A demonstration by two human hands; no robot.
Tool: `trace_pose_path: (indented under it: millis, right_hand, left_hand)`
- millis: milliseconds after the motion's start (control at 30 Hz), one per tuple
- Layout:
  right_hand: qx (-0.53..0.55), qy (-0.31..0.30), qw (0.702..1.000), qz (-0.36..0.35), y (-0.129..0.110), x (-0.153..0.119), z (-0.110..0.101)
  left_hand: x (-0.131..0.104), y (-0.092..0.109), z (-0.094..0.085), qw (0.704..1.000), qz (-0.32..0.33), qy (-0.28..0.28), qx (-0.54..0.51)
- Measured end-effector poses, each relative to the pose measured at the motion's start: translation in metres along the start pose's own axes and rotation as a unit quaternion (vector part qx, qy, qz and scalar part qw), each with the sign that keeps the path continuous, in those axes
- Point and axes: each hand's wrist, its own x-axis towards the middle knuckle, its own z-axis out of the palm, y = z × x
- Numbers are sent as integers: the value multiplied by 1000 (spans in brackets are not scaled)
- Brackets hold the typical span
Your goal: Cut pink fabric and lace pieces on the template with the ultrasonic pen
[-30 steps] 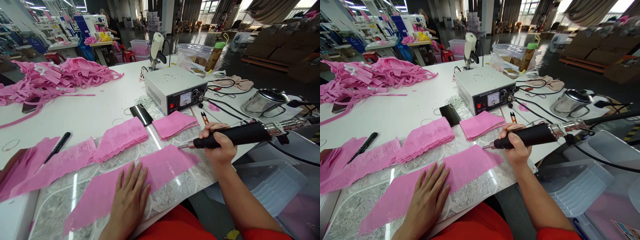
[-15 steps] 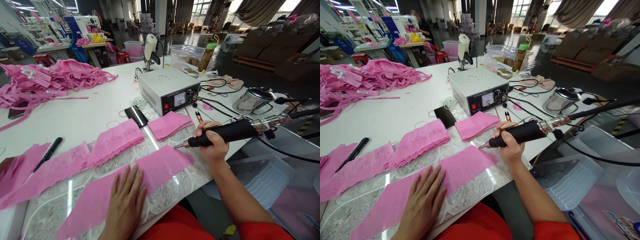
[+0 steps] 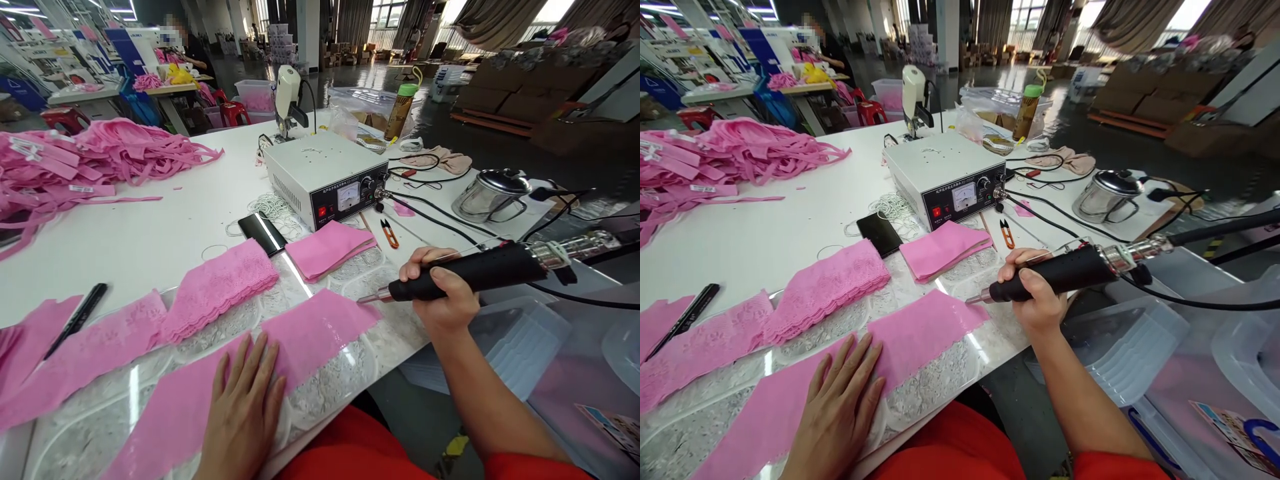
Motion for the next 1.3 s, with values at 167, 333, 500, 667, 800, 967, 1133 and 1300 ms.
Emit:
trace_pose_path:
  millis: [167,333,500,667,800,967,1133,1300]
  right_hand:
    - [1,-13,1000,-3,2,0,1]
    - [-3,-26,1000,-7,3,-1,3]
    - [4,-6,1000,-11,0,0,1]
    - [-17,37,999,-28,-10,4,-14]
    - [-13,45,999,-15,-15,2,-24]
    - [-15,33,999,-19,-14,0,-26]
    - [-6,27,1000,-11,-12,-1,-23]
    - [-3,27,1000,-11,-11,-1,-23]
  left_hand:
    - [0,0,0,1000,2,0,3]
    - [0,-1,1,1000,4,2,2]
    - [-1,-3,2,1000,9,2,1]
    - [0,-4,3,1000,16,7,-4]
    - [-1,-3,4,1000,7,6,-7]
    - [-1,-4,4,1000,5,1,-8]
    - [0,-3,3,1000,11,0,-5]
    - [1,-2,2,1000,13,4,-6]
